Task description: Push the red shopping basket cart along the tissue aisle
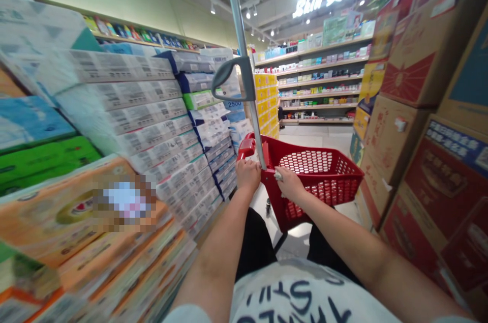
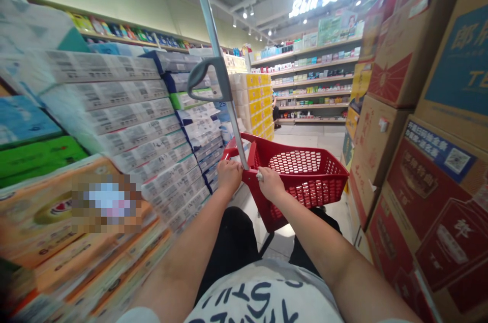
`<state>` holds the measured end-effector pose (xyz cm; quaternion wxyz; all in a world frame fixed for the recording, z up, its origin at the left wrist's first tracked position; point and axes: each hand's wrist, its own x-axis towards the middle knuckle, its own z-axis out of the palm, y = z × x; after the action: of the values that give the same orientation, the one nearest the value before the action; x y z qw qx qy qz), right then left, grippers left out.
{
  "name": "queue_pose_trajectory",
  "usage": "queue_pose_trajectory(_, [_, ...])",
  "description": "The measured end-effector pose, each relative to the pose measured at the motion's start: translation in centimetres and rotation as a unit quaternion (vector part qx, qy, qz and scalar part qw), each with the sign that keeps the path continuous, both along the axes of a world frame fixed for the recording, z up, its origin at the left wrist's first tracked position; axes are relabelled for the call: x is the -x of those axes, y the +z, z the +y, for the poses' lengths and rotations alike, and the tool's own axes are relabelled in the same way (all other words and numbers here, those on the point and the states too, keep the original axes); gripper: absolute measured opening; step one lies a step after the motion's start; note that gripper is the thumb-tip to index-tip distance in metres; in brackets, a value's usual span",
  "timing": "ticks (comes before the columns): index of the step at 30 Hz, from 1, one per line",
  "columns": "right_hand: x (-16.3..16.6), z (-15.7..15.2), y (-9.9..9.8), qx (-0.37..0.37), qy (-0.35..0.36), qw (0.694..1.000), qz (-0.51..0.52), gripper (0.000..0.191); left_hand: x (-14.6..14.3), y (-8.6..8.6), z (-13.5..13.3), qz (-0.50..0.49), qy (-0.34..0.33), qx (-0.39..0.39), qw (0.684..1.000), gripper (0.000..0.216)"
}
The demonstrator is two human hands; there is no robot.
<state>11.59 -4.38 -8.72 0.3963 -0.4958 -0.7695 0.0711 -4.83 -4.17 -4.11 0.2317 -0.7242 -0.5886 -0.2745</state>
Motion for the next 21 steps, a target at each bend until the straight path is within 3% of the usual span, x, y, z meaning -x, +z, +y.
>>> queue_pose_trajectory(7, [1.0, -0.5, 0.4, -0.054, 0.060, 0.997, 0.008, 0.048, -0.1, -0.2, 0.1, -0.003, 0.010, -0.001, 1.000, 0.035])
queue_pose_trajectory(14, [0.2, 0.0, -0.2, 0.011, -0.038, 0.999, -0.024, 0.043, -0.2, -0.2, 0.1, -0.024, 0.003, 0.007, 1.000, 0.035])
queue_pose_trajectory(18, [0.9, -0.1, -0.2, -0.025, -0.006, 0.999, -0.033, 0.049, -0.1, -0.2, 0.1, -0.011, 0.003, 0.005, 1.000, 0.036])
queue_pose_trajectory(21, [-0.4, 0.0, -1.0, -0.028, -0.012, 0.999, -0.036, 0.051, 0.1, -0.2, 0.2, -0.011, -0.005, 0.001, 1.000, 0.036])
